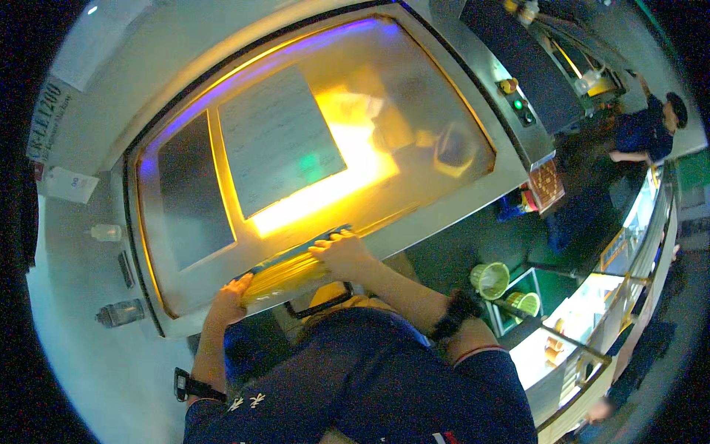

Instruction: The recorder uses an industrial UV or LED exposure machine to process metal panels, placing them inside the machine, aligning them with a squeegee, and then passing/receiving them across a conveyor table to other workers.

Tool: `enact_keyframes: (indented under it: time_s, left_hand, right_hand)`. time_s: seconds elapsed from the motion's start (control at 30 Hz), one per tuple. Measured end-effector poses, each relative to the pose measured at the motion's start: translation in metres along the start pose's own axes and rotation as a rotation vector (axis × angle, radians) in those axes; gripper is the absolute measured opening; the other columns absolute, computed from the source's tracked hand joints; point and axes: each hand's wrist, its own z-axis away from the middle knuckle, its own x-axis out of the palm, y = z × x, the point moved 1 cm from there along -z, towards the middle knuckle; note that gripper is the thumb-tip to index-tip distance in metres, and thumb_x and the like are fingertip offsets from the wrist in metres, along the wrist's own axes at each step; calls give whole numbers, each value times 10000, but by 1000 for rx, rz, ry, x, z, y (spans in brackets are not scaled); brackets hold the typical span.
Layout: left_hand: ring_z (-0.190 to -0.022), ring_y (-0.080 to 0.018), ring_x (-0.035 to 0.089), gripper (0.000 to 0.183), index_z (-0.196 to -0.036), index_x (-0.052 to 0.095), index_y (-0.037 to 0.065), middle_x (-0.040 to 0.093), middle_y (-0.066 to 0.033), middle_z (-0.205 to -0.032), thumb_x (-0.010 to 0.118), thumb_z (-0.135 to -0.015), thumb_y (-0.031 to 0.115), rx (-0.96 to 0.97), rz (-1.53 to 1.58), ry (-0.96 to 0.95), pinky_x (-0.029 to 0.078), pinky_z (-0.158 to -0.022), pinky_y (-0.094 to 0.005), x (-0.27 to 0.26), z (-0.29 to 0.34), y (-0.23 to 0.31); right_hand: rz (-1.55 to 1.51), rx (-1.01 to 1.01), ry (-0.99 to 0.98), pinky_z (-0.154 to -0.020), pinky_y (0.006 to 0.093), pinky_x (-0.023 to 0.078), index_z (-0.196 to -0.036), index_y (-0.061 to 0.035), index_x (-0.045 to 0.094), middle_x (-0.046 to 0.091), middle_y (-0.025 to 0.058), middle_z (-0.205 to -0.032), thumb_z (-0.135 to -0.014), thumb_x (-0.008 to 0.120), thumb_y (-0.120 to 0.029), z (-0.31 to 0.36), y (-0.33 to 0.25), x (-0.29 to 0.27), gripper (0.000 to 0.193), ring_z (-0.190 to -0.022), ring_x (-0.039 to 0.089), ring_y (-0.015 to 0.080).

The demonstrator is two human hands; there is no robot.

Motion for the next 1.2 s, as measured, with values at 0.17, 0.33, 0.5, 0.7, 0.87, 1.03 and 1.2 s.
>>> enact_keyframes:
  time_s: [0.17,0.33,0.5,0.7,0.87,1.03,1.2]
  left_hand:
    - [-1254,-473,489,758,-1474,394,118,469,-192,-1446,596,-747,40,80,-81,274,393,-1049,-573,-31,-115,44]
    - [-1040,-384,649,697,-1439,443,196,672,-197,-1130,656,-777,154,0,-98,223,526,-915,-478,-187,-267,0]
    - [-1179,-346,597,708,-1463,408,252,622,-139,-1286,588,-806,61,176,-126,509,494,-981,-474,-274,-419,-48]
    - [-1314,-369,484,754,-1478,372,271,506,-52,-1448,622,-809,31,-110,-262,586,441,-996,-597,-331,-515,-76]
    - [-1345,-406,428,754,-1472,376,258,488,-89,-1451,639,-804,29,-77,-250,656,375,-1033,-648,-329,-508,-65]
    - [-1344,-411,414,767,-1492,352,185,482,-86,-1458,617,-790,25,-60,-238,629,347,-1075,-608,-276,-451,-19]
    - [-1266,-442,466,966,-1485,365,161,564,-208,-1321,839,-659,318,38,-129,457,384,-1042,-563,-161,-286,13]
  right_hand:
    - [362,-58,234,-933,464,490,-1215,-158,630,617,72,-1267,-834,653,-313,-9,122,-36,411,-1110,605,290]
    - [121,170,121,-822,455,562,-1234,-355,625,691,48,-1114,-840,609,-205,-194,239,-109,421,-1034,660,279]
    - [329,268,99,-962,431,521,-1411,-430,458,584,10,-1353,-877,532,-141,-312,352,-139,612,-1197,589,235]
    - [474,174,359,-1064,434,445,-1468,-313,403,462,22,-1482,-824,537,-19,-421,410,-147,720,-1268,512,290]
    - [544,201,314,-1063,429,444,-1478,-287,391,479,17,-1468,-860,497,-29,-418,399,-158,677,-1256,529,276]
    - [518,237,259,-1059,515,410,-1424,-286,457,499,14,-1435,-892,549,-146,-337,380,-122,558,-1258,518,273]
    - [323,40,136,-937,460,487,-1338,-140,521,591,114,-1243,-805,550,-11,-181,252,-100,549,-1143,566,310]
